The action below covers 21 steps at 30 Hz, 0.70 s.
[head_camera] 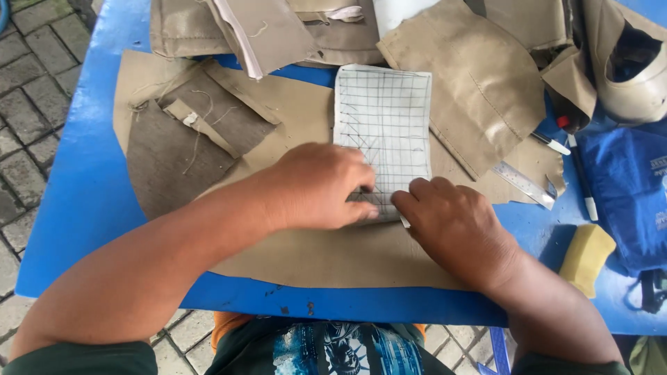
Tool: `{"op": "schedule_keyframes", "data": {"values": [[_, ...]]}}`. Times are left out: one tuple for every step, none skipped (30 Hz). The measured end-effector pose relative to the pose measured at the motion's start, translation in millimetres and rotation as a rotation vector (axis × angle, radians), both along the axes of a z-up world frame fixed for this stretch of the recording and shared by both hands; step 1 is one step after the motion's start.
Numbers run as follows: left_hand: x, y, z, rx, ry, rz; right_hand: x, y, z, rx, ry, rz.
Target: Marking lines on a leather strip using a grid template and a white marker
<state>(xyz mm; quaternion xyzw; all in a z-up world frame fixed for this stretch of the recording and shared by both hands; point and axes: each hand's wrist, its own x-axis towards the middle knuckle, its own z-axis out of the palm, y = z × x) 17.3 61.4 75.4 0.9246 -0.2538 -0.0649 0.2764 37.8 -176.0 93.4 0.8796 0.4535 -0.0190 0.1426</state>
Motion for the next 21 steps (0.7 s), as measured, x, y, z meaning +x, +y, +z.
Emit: {"op": "schedule_keyframes", "data": {"values": [[-0.4,-4.9,-5.2,0.0,0.001,-0.003,4.0,-0.2,9.7,0.0,0.001,-0.003],[-1.2,-9.6,-10.3,0.068,-0.052,-0.024,7.6,-0.2,19.5,0.219,0.282,-0.015],[-2.6,-13.7,-15.4,0.134,-0.105,-0.043,11.2,0.4,29.4,0.438,0.561,-0.024],[-2.5,-11.1,-16.0,0.134,-0.104,-0.044,21.2,-3.3,24.1,0.438,0.562,-0.026],[-3.6,-9.8,-17.5,0.218,-0.109,-0.057,30.1,-8.3,18.4,0.663,0.737,-0.061],[-4.8,-8.6,-19.1,0.303,-0.114,-0.07,38.8,-13.5,12.5,0.891,0.91,-0.097],[-0.7,-6.9,-17.8,0.3,-0.111,-0.072,35.5,-8.7,6.1,0.889,0.913,-0.102],[3.3,-4.7,-16.2,0.28,0.017,-0.083,32.1,-3.5,0.0,0.874,0.984,-0.084],[8.2,0.7,-13.2,0.267,0.14,-0.088,30.4,4.8,-6.2,0.863,1.053,-0.056],[9.9,4.7,-9.5,0.271,0.14,-0.085,31.4,4.6,-5.7,0.866,1.054,-0.051],[10.3,7.0,-7.0,0.273,0.166,-0.126,30.5,2.7,-5.5,0.724,0.949,-0.109],[10.8,9.4,-4.7,0.275,0.193,-0.168,29.7,1.0,-5.5,0.583,0.841,-0.164],[9.6,8.1,-2.5,0.274,0.193,-0.168,27.9,0.1,-3.4,0.581,0.841,-0.164],[8.5,7.0,-0.2,0.299,0.232,-0.164,26.2,-0.6,-1.4,0.645,0.865,-0.139],[7.0,5.5,1.8,0.322,0.273,-0.158,24.8,-1.4,0.8,0.707,0.89,-0.112],[8.0,4.1,-2.6,0.318,0.274,-0.156,20.1,3.7,-3.7,0.702,0.892,-0.111],[8.2,4.9,-6.8,0.315,0.246,-0.151,15.3,10.9,-9.4,0.782,0.925,-0.035],[8.7,5.6,-11.0,0.312,0.217,-0.147,10.7,17.9,-14.9,0.861,0.958,0.042],[9.4,5.9,-11.9,0.313,0.218,-0.148,9.3,19.2,-22.9,0.862,0.958,0.041],[10.5,5.9,-13.1,0.321,0.2,-0.145,8.2,20.1,-31.1,0.868,0.972,0.025],[10.6,4.4,-15.4,0.323,0.184,-0.143,5.9,19.5,-39.4,0.871,0.988,0.005]]}}
